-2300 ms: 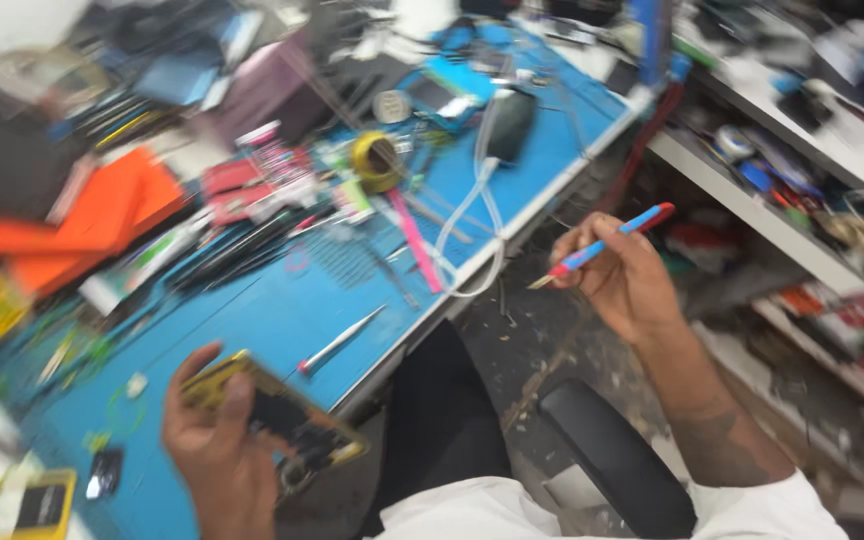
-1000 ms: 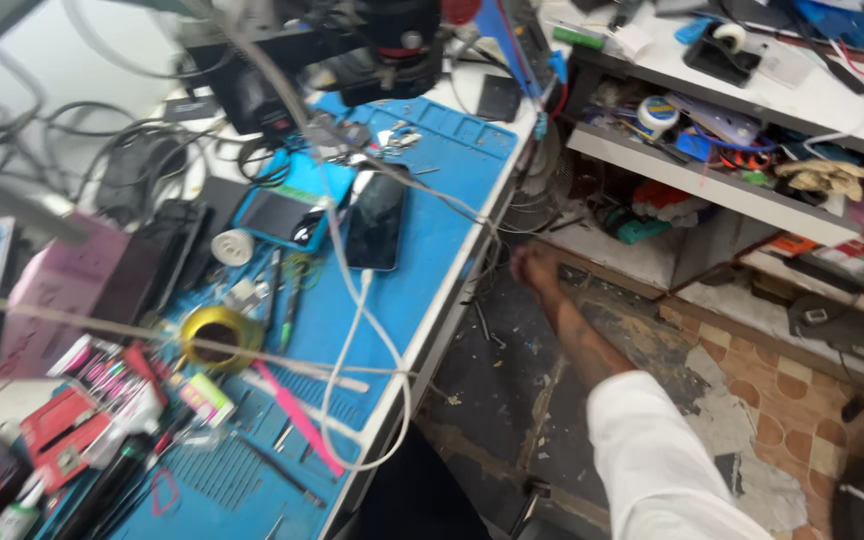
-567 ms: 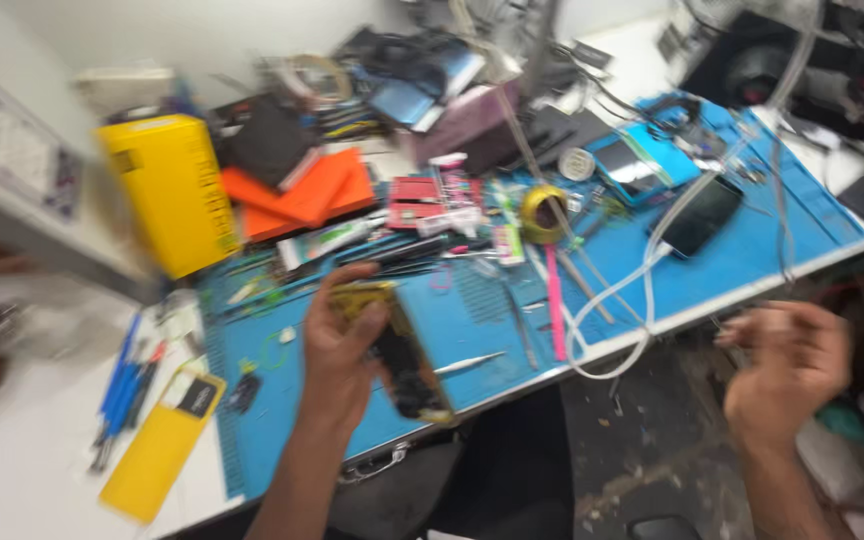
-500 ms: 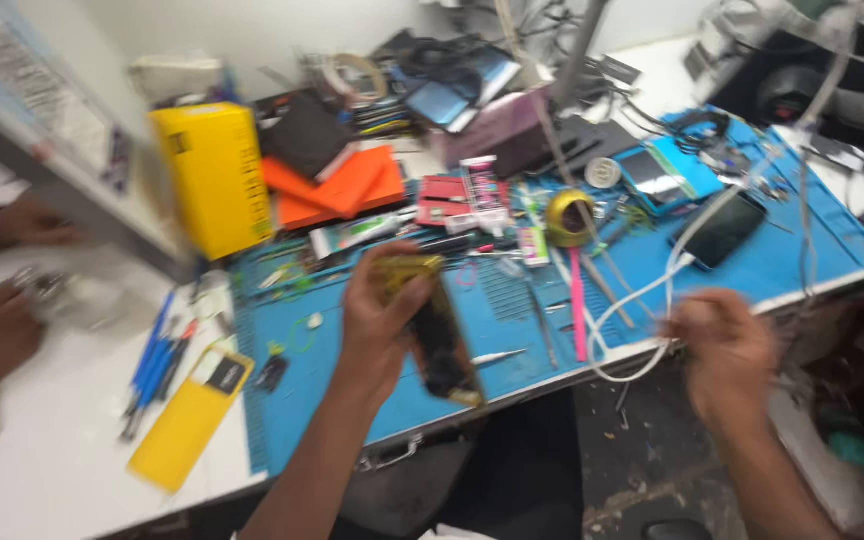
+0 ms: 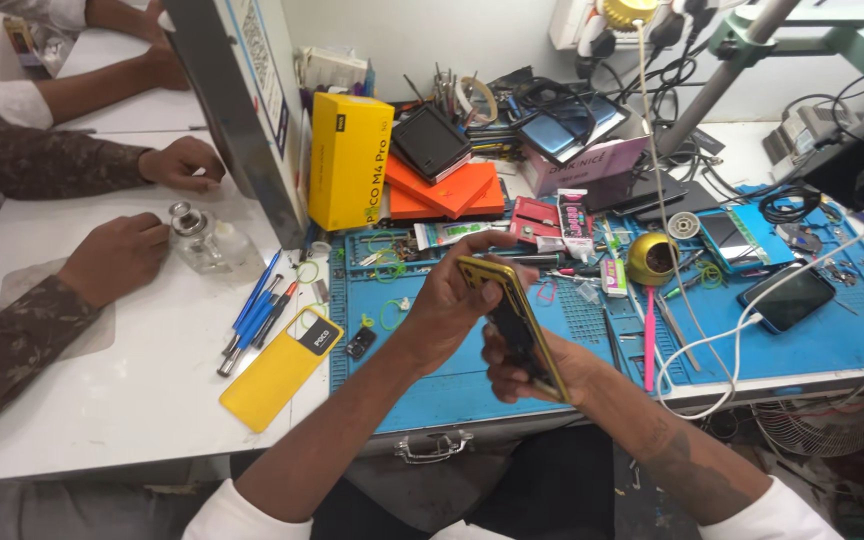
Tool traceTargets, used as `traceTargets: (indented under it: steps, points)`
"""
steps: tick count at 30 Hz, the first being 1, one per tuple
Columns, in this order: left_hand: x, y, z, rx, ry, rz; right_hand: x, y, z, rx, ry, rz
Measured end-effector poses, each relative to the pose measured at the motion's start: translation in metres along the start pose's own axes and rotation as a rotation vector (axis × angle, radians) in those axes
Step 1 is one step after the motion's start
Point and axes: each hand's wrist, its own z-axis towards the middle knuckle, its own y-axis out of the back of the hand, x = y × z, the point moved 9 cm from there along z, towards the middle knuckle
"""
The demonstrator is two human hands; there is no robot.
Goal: The person uses a precision screwdriver to remove screws from the back of a disassembled smartphone. They then use a multimeter to test the battery and continue to manipulate the phone's internal components.
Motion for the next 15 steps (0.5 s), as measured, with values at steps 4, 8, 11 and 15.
traceTargets:
  steps: [4,8,11,15]
  points:
    - [0.015,0.046,-0.017,-0.218,0.135,0.220,0.012,0.012,-0.003,-0.149,0.183,0.082]
    - [0.043,0.091,-0.052,-0.438,0.290,0.088,0.020,0.051,-0.024,-0.779,0.225,-0.295]
    - [0.059,0.109,-0.065,-0.515,0.345,0.162,0.022,0.046,-0.027,-0.853,0.304,-0.371]
    - [0.069,0.120,-0.066,-0.499,0.331,0.154,0.014,0.051,-0.035,-0.888,0.379,-0.423]
